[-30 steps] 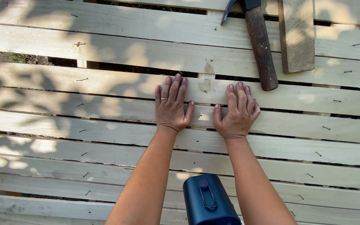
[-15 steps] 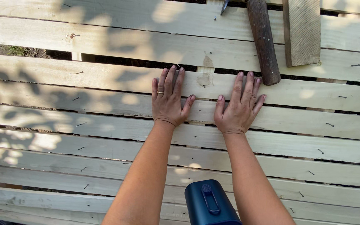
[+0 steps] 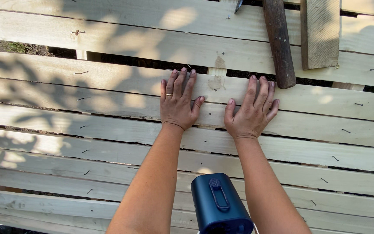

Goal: The person hammers nails into wooden slats laid across a slatted wooden frame outdoors, pressing slats steady with one hand while driving nails with a hammer in the other. They work along the slats, repositioning nails and hammering successive fasteners, and briefly step back to view the frame before resuming.

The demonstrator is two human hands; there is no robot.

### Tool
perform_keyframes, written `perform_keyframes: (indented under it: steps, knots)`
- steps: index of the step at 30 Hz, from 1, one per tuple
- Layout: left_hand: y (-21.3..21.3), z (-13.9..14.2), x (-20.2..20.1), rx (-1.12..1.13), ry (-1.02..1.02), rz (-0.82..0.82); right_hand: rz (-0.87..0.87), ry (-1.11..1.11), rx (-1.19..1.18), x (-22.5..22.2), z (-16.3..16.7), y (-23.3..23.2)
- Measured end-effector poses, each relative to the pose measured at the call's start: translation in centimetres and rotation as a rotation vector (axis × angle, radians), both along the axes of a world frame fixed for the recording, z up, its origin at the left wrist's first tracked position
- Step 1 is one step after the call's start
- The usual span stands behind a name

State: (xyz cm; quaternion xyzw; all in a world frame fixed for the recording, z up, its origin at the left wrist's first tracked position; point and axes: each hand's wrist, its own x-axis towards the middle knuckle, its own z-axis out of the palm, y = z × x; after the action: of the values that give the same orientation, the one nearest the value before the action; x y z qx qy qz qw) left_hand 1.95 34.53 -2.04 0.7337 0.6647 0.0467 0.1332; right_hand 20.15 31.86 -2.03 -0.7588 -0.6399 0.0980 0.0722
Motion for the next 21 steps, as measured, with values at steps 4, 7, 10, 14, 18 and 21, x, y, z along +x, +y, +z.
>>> perform_keyframes:
  steps: [4, 7, 10, 14, 18, 21]
  knots:
    - [0.04, 0.03, 0.19, -0.037, 0.022, 0.018, 0.008, -0.001, -0.009, 0.1, -0.11, -0.01]
    - [0.01, 0.07, 0.26, -0.048, 0.025, 0.023, 0.005, 0.013, -0.028, 0.15, -0.1, -0.06]
    - [-0.02, 0.09, 0.3, -0.037, 0.004, 0.028, 0.005, 0.013, -0.027, 0.11, 0.04, 0.0]
    - [-0.02, 0.11, 0.26, 0.0, -0.012, 0.032, 0.014, 0.019, -0.013, 0.04, 0.16, 0.17]
    - [-0.02, 0.1, 0.28, 0.007, -0.017, 0.027, 0.009, 0.016, -0.027, 0.06, 0.23, 0.27]
    - [0.02, 0.11, 0.31, 0.005, -0.026, 0.023, 0.014, 0.014, -0.014, 0.16, 0.21, 0.22]
